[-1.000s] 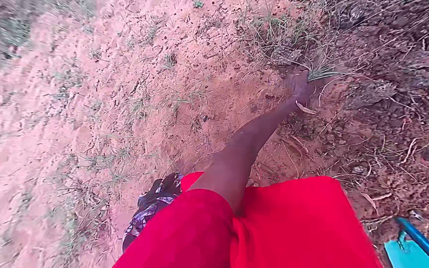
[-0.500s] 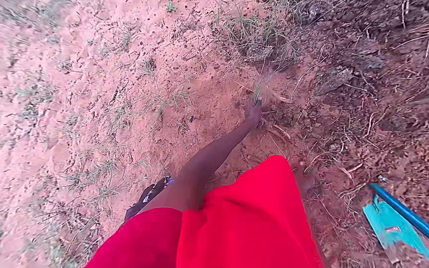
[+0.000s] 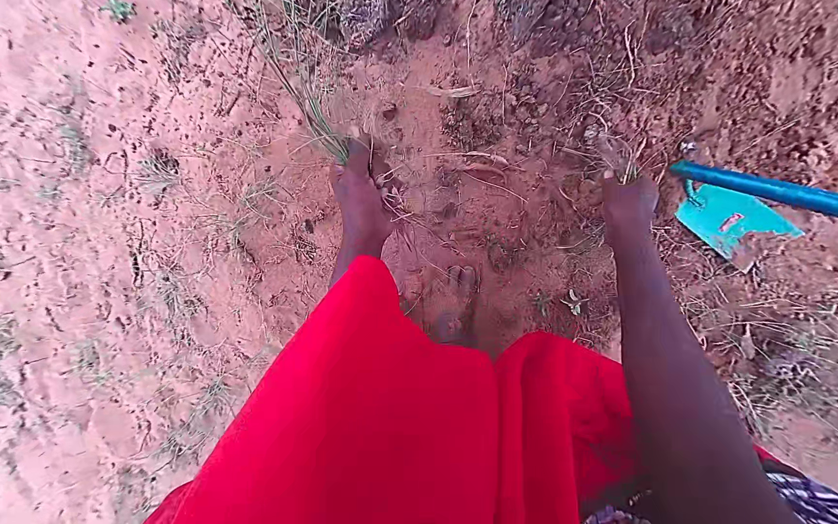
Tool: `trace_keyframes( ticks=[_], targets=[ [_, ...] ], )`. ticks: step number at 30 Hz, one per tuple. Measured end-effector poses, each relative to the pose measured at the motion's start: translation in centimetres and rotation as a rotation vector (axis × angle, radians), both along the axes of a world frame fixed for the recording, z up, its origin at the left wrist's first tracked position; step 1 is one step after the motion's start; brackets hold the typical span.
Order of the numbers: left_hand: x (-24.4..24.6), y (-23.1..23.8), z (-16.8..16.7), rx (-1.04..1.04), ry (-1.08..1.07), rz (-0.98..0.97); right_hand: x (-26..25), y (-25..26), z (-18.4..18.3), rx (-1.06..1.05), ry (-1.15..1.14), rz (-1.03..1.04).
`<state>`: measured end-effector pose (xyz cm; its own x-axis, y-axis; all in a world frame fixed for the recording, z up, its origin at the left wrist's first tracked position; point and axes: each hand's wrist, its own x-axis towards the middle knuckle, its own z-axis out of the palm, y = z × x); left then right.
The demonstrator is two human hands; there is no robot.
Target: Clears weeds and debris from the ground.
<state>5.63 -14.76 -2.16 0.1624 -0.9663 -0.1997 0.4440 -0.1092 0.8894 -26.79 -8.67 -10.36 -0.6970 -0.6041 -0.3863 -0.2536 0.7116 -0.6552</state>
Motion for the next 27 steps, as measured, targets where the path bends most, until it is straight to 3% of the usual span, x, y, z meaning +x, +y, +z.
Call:
trace_keyframes(
  ticks=[3, 5, 9, 12, 15, 20, 27],
  targets=[
    [-0.9, -0.6, 0.4, -0.011, -0.042, 0.002, -1.0, 0.0, 2.3, -0.173, -0.072, -0.024],
    [-2.9, 0.1, -0.9, 0.127, -0.027, -0.087, 0.5, 0.1, 3.4, -0.218, -0.178, 0.037],
    [-6.6, 4.0, -4.8, 0.483, 0.010, -0.255, 7.4, 0.8, 3.3, -0.127, -0.435, 0.341],
    [-7.9, 6.6, -5.9, 0.564, 0.025, -0.285, 12.5, 2.3, 3.0, -0.071, -0.502, 0.541],
    [-7.9, 7.6, -6.1, 0.563, 0.033, -0.230, 15.5, 3.6, 2.1, -0.009, -0.480, 0.671],
    [-6.5, 7.4, -6.6, 0.441, 0.178, -0.391, 14.1, 3.8, 2.1, -0.129, -0.867, 0.636],
    [-5.8, 7.3, -7.1, 0.297, 0.243, -0.710, 13.0, 3.3, 3.0, -0.104, -0.609, 0.667]
  ],
)
